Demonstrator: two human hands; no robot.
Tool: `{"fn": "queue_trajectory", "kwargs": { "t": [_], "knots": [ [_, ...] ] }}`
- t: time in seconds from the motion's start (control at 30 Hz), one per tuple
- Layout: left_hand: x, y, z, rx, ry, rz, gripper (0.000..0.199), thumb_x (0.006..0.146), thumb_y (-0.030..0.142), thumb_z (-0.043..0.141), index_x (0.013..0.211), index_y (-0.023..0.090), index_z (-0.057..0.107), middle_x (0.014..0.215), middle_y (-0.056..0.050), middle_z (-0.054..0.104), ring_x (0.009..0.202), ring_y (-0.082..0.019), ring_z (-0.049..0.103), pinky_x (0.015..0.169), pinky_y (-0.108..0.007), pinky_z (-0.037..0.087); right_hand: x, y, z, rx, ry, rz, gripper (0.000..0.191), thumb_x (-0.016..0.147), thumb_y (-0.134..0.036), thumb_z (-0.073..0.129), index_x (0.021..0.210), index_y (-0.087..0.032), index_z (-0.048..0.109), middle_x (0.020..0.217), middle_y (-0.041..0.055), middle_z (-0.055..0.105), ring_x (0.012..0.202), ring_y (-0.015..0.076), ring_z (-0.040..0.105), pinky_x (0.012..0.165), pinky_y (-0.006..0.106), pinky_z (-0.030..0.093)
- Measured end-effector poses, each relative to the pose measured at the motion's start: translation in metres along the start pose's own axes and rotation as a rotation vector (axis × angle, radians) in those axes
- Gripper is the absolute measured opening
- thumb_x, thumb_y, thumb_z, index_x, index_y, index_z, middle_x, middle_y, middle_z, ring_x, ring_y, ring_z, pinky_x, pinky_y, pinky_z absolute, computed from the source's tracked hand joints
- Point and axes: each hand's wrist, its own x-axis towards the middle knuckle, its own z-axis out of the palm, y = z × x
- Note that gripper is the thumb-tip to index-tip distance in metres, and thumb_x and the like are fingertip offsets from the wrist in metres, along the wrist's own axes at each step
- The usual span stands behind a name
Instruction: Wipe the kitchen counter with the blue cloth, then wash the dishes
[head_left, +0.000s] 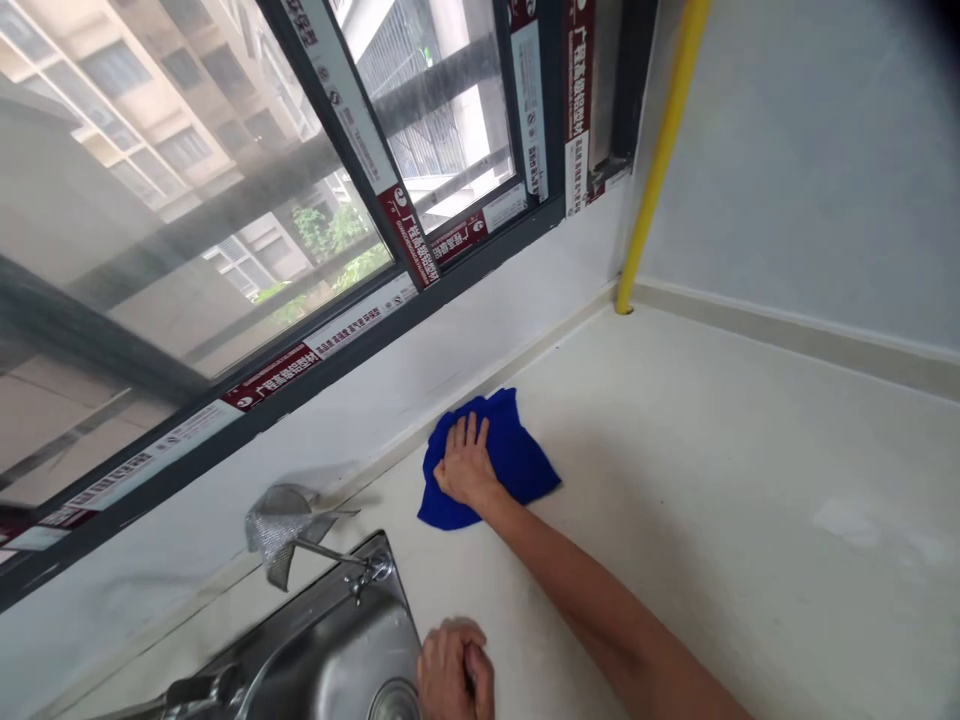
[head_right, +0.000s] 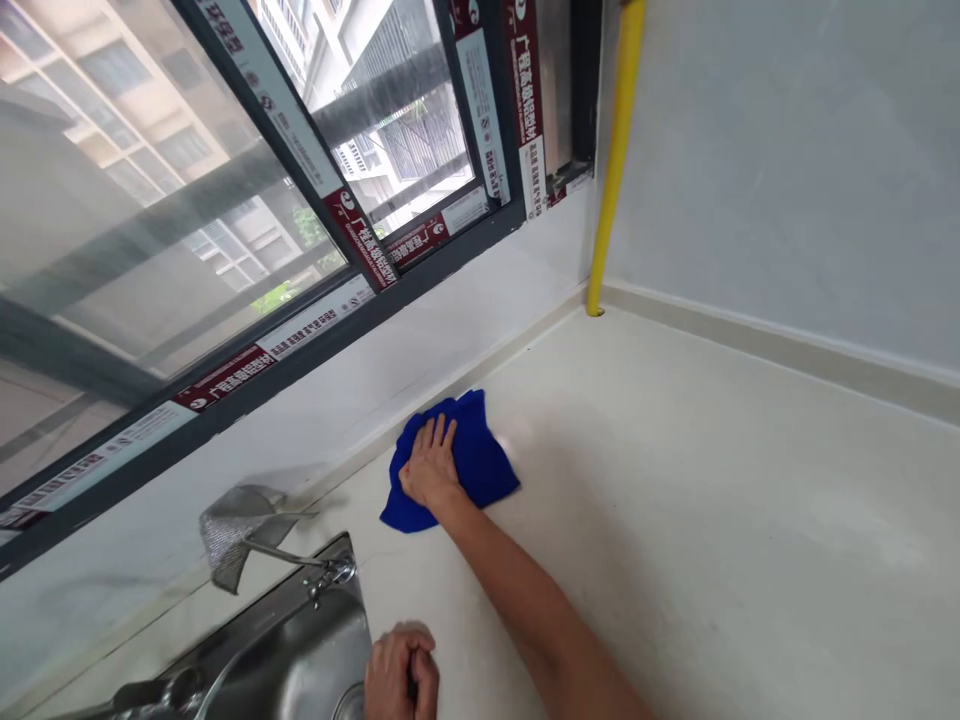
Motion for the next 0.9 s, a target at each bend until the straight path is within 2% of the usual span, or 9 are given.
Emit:
{"fn": "queue_trajectory", "kwargs": {
  "t": [0.1,0.2,0.33,0.47,0.57,0.63,0.77,0.83,0.9],
  "knots": [
    [0.000,0.004,-0.001,-0.068,-0.005,-0.020,0.022,0.092,0.014,0.036,0.089,0.027,0.054,0.084,-0.006,0.065,0.079,-0.022,0.059,0.074,-0.039,0.045,-0.017,-0.027,0.003,0.074,-0.061,-0.187,0.075,0.083,-0.034,0.050,0.145,0.008,0.039,0.154,0.0295,0.034,0.146,0.0478,0.016,0.117,0.067,-0.002],
    [0.000,0.005,-0.002,-0.088,-0.008,-0.021,0.022,0.091,0.014,0.038,0.088,0.026,0.056,0.084,-0.007,0.064,0.079,-0.022,0.059,0.073,-0.040,0.046,-0.025,-0.039,0.006,0.157,-0.135,-0.389,0.067,0.087,-0.030,0.047,0.148,-0.004,0.040,0.157,0.0197,0.034,0.148,0.0390,0.019,0.120,0.062,0.001],
    [-0.001,0.004,0.001,-0.080,-0.016,-0.056,0.022,0.089,0.012,0.042,0.086,0.025,0.058,0.083,-0.008,0.064,0.080,-0.023,0.059,0.073,-0.041,0.046,-0.027,-0.040,0.008,0.194,-0.237,-0.533,0.058,0.090,-0.027,0.045,0.148,-0.021,0.045,0.158,0.0030,0.036,0.149,0.0311,0.020,0.122,0.058,0.007],
    [-0.001,0.001,0.004,-0.075,-0.079,-0.044,0.025,0.092,0.014,0.043,0.090,0.024,0.066,0.089,-0.010,0.067,0.083,-0.022,0.061,0.075,-0.042,0.049,-0.046,-0.029,0.003,0.146,-0.240,-0.580,0.058,0.090,-0.025,0.046,0.148,-0.026,0.045,0.158,0.0004,0.037,0.150,0.0264,0.020,0.123,0.054,0.010],
    [-0.004,-0.001,0.000,-0.131,-0.230,0.135,0.026,0.098,0.026,0.042,0.104,0.021,0.067,0.105,-0.011,0.067,0.095,-0.020,0.062,0.083,-0.040,0.053,-0.080,-0.019,-0.008,0.108,-0.235,-0.553,0.061,0.088,-0.020,0.046,0.149,-0.027,0.044,0.159,-0.0005,0.034,0.150,0.0263,0.019,0.123,0.054,0.010],
    [-0.009,-0.001,-0.008,-0.181,-0.275,0.216,0.029,0.099,0.036,0.045,0.114,0.020,0.063,0.117,-0.010,0.064,0.103,-0.019,0.061,0.090,-0.040,0.054,-0.110,-0.014,-0.019,0.085,-0.258,-0.525,0.064,0.085,-0.017,0.045,0.149,-0.027,0.043,0.160,-0.0012,0.032,0.150,0.0264,0.018,0.123,0.055,0.010],
    [-0.038,0.001,-0.037,-0.235,-0.220,0.239,0.030,0.098,0.041,0.047,0.118,0.023,0.062,0.126,-0.009,0.060,0.107,-0.019,0.061,0.093,-0.041,0.055,-0.178,-0.004,-0.043,0.028,-0.291,-0.444,0.071,0.081,-0.012,0.042,0.150,-0.028,0.041,0.161,-0.0028,0.029,0.151,0.0252,0.016,0.123,0.055,0.012],
    [-0.061,0.000,-0.054,-0.246,-0.189,0.252,0.028,0.097,0.041,0.050,0.115,0.023,0.063,0.123,-0.009,0.063,0.102,-0.018,0.062,0.090,-0.039,0.056,-0.213,0.004,-0.053,-0.009,-0.277,-0.386,0.073,0.080,-0.014,0.041,0.151,-0.031,0.039,0.161,-0.0036,0.028,0.151,0.0253,0.017,0.123,0.055,0.014],
    [-0.090,-0.007,-0.072,-0.254,-0.168,0.260,0.024,0.095,0.038,0.053,0.107,0.022,0.066,0.110,-0.009,0.068,0.093,-0.017,0.064,0.082,-0.036,0.057,-0.249,0.014,-0.061,-0.049,-0.253,-0.323,0.071,0.082,-0.017,0.040,0.152,-0.031,0.036,0.161,-0.0033,0.027,0.151,0.0264,0.018,0.123,0.056,0.016]
  ]
}}
